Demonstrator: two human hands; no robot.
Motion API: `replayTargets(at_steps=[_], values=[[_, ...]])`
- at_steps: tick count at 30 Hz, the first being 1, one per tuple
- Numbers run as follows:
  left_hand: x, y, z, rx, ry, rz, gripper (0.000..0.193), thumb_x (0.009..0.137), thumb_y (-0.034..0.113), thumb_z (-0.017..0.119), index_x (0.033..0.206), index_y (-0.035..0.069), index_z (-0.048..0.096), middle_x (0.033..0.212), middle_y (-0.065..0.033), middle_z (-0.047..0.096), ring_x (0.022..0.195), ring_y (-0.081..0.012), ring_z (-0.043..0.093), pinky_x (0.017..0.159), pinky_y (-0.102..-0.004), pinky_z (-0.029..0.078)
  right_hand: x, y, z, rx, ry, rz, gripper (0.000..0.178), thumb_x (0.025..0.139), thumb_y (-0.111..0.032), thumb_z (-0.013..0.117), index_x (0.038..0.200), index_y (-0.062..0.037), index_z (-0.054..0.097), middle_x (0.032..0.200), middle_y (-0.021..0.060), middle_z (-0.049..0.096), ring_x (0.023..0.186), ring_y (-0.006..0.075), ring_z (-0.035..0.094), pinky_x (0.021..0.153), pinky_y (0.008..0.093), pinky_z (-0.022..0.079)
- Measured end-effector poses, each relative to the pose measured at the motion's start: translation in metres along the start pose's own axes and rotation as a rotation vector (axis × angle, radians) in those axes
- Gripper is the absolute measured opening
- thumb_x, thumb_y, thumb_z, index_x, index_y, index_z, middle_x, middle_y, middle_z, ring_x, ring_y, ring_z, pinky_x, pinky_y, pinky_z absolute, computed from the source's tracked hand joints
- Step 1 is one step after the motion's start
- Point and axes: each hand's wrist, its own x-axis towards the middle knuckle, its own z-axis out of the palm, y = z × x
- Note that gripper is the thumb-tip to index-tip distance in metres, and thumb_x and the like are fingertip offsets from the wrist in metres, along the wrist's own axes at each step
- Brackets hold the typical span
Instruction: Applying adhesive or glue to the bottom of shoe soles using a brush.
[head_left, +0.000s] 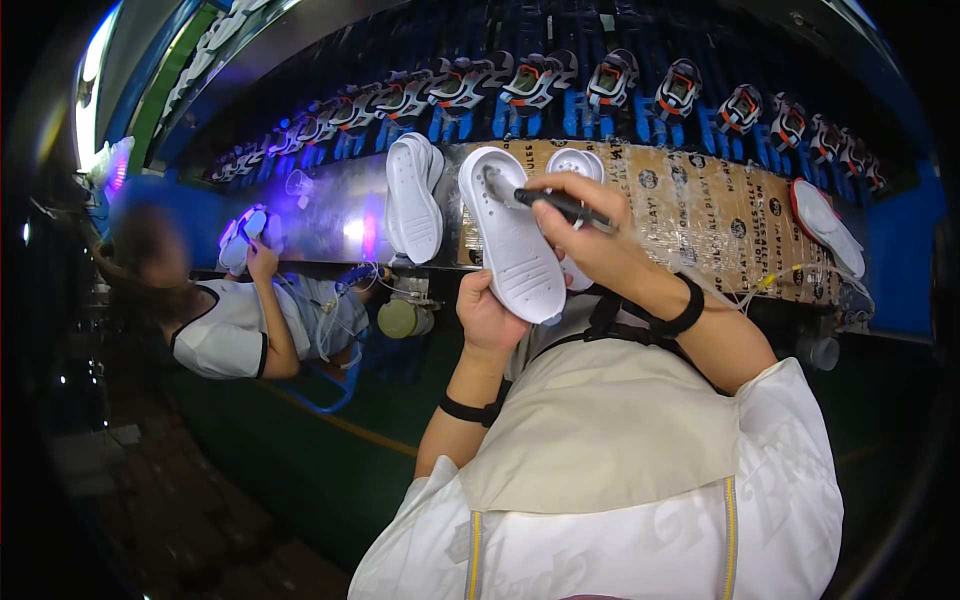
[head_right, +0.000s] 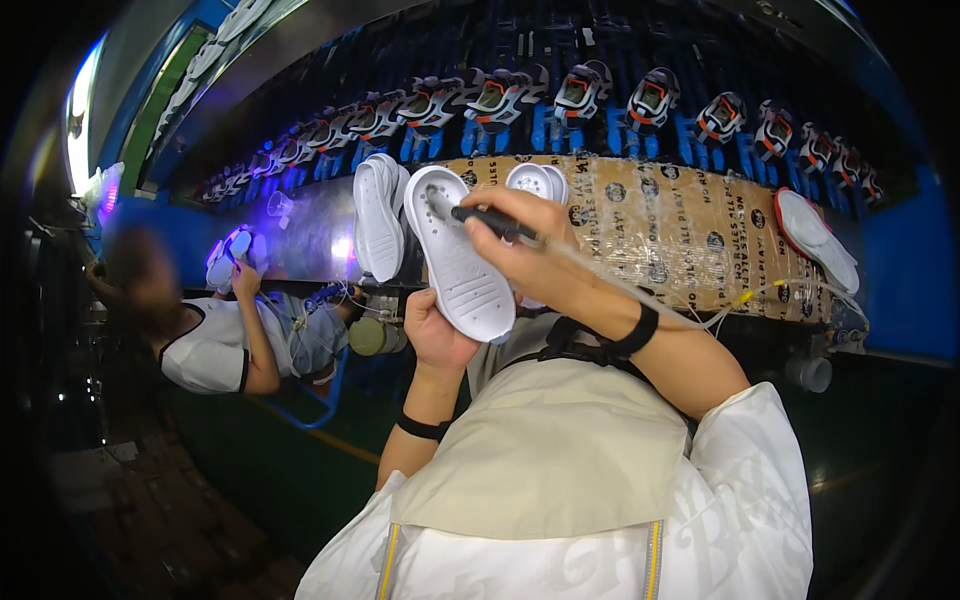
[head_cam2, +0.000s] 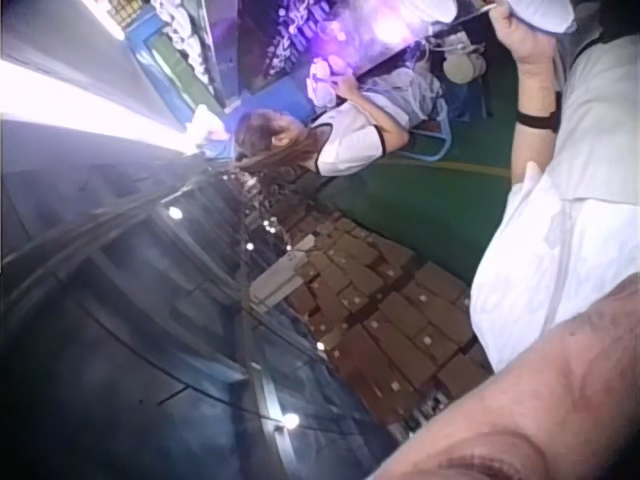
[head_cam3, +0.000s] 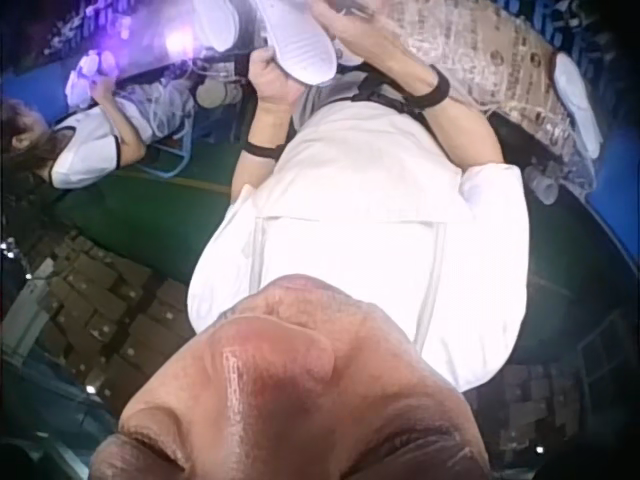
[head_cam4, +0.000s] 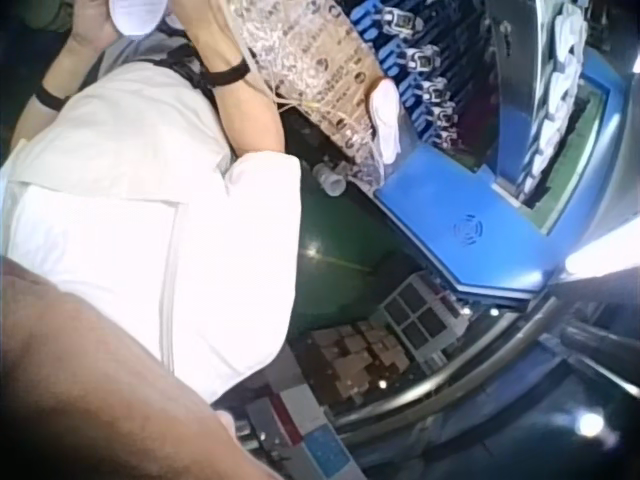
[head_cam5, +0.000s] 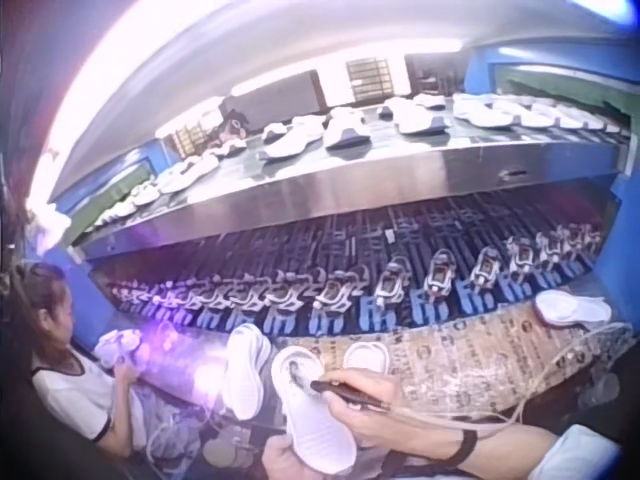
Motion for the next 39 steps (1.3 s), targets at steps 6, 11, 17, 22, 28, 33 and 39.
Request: replayTargets(at_steps=[6, 11, 17, 22, 28, 33, 39], values=[[0.020, 0.002, -0.013, 0.167, 0.106, 0.103, 0.063, 0.104, 0.047, 0.031, 0.146, 0.002, 0.047, 0.138, -0.0189, 0.060, 0.128, -0.0363, 0.057, 0.110, -0.0486, 0.046, -0.017, -0.026, -0.026, -0.270, -0.535, -0.312, 0.025, 0.082, -0.008, 0.078, 0.106, -0.0046, 0.074, 0.090, 0.0143, 0.072, 0.082, 0.0319, 0.069, 0.075, 0.0395, 0.053], [0.020, -0.008, 0.005, 0.143, 0.212, 0.059, 0.071, 0.107, 0.058, 0.021, 0.145, 0.004, 0.048, 0.134, -0.0201, 0.061, 0.123, -0.0349, 0.061, 0.107, -0.0484, 0.049, -0.001, -0.044, -0.044, -0.113, -0.498, -0.149, 0.020, 0.082, -0.009, 0.074, 0.102, -0.0022, 0.077, 0.092, 0.0174, 0.075, 0.082, 0.0301, 0.074, 0.075, 0.0376, 0.058], [0.025, -0.015, 0.013, 0.080, -0.037, -0.064, 0.062, 0.104, 0.051, 0.029, 0.146, 0.011, 0.049, 0.138, -0.0137, 0.061, 0.126, -0.0331, 0.060, 0.105, -0.0526, 0.049, 0.022, -0.012, -0.012, -0.127, 0.180, -0.348, 0.024, 0.085, -0.006, 0.074, 0.108, -0.0030, 0.076, 0.095, 0.0148, 0.074, 0.081, 0.0275, 0.070, 0.072, 0.0363, 0.054], [0.030, -0.012, 0.015, 0.035, 0.198, 0.036, 0.066, 0.100, 0.056, 0.037, 0.145, 0.010, 0.050, 0.135, -0.0141, 0.062, 0.123, -0.0348, 0.061, 0.104, -0.0551, 0.050, 0.021, -0.013, -0.016, 0.040, -0.228, -0.375, 0.029, 0.087, -0.003, 0.073, 0.116, -0.0014, 0.074, 0.094, 0.0132, 0.072, 0.084, 0.0247, 0.067, 0.075, 0.0352, 0.052], [0.031, -0.015, 0.008, 0.059, 0.049, -0.035, 0.067, 0.099, 0.053, 0.033, 0.144, 0.006, 0.050, 0.137, -0.0144, 0.061, 0.124, -0.0344, 0.061, 0.104, -0.0497, 0.050, 0.018, -0.009, -0.022, -0.135, -0.140, -0.413, 0.027, 0.086, -0.006, 0.075, 0.113, -0.0051, 0.076, 0.096, 0.0136, 0.074, 0.090, 0.0271, 0.068, 0.081, 0.0367, 0.051], [0.037, -0.004, 0.007, 0.043, 0.076, 0.091, 0.059, 0.101, 0.047, 0.040, 0.142, 0.008, 0.054, 0.140, -0.0124, 0.060, 0.129, -0.0286, 0.059, 0.110, -0.0463, 0.048, 0.007, -0.012, -0.021, 0.185, -0.255, -0.242, 0.025, 0.090, -0.010, 0.073, 0.114, -0.0049, 0.075, 0.095, 0.0138, 0.074, 0.089, 0.0259, 0.067, 0.080, 0.0370, 0.052], [0.055, 0.014, 0.012, 0.337, -0.130, 0.172, 0.067, 0.098, 0.056, 0.041, 0.144, 0.007, 0.050, 0.130, -0.0203, 0.058, 0.118, -0.0329, 0.058, 0.105, -0.0468, 0.048, 0.009, -0.021, -0.030, 0.002, -0.574, -0.422, 0.031, 0.085, -0.011, 0.079, 0.116, -0.0071, 0.076, 0.089, 0.0105, 0.070, 0.086, 0.0255, 0.065, 0.083, 0.0373, 0.048]])
